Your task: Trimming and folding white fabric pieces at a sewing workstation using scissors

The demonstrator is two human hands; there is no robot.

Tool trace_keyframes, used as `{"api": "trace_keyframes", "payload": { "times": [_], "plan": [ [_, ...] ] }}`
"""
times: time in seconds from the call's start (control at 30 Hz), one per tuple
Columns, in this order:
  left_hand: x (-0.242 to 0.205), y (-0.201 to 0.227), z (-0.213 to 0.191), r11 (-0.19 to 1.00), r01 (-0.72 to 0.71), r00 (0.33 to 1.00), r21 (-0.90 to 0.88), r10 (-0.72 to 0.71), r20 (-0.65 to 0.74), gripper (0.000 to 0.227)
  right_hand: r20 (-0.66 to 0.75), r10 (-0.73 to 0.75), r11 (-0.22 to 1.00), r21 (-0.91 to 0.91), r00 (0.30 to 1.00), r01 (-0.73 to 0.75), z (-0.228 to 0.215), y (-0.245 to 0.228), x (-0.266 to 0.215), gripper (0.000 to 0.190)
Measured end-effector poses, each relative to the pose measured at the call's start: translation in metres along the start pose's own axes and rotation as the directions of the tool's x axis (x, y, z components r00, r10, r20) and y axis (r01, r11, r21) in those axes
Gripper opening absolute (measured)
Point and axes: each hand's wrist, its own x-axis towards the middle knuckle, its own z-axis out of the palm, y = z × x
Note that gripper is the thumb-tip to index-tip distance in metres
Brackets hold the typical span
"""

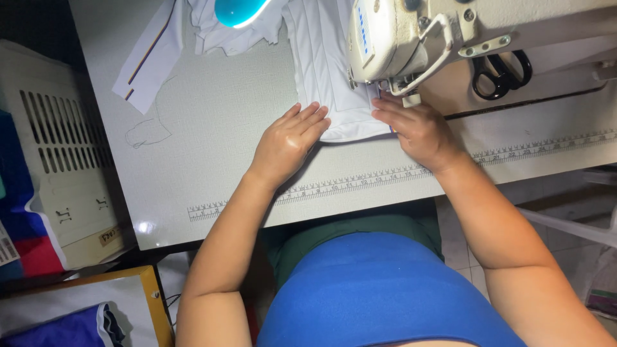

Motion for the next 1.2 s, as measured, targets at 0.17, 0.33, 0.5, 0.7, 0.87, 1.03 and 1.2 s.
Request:
{"api": "trace_keyframes", "payload": {
  "times": [0.17,0.33,0.5,0.7,0.87,1.03,1.2],
  "plan": [
    [0.005,-0.005,0.002,1.000,0.015,1.000,0.026,-0.015,-0.010,0.018,0.018,0.021,0.999,-0.037,1.000,-0.020,0.003,0.008,0.001,0.038],
    [0.010,-0.008,0.000,0.999,0.029,1.000,0.023,-0.029,-0.009,0.019,-0.010,0.017,0.996,-0.084,1.000,-0.018,0.002,0.006,0.009,0.036],
    [0.012,-0.007,-0.001,0.998,0.059,0.998,0.026,-0.059,-0.028,0.022,-0.045,0.004,0.992,-0.128,0.999,-0.010,0.003,0.006,0.011,0.041],
    [0.012,-0.007,0.000,0.998,0.067,0.997,0.012,-0.067,-0.031,0.024,-0.066,0.009,0.991,-0.132,0.998,-0.018,0.003,0.005,0.014,0.044],
    [0.013,-0.005,-0.001,0.996,0.085,0.996,0.001,-0.084,-0.034,0.024,-0.066,0.028,0.994,-0.100,0.997,-0.034,0.003,0.006,0.013,0.048],
    [0.010,-0.007,0.002,0.994,0.110,0.993,-0.002,-0.110,-0.033,0.025,-0.052,0.030,0.994,-0.101,0.998,-0.035,0.004,0.010,0.011,0.050],
    [0.009,-0.006,0.004,0.993,0.117,0.992,-0.029,-0.118,-0.039,0.026,-0.053,0.029,0.995,-0.092,0.998,-0.034,0.000,0.003,0.016,0.051]
  ]
}}
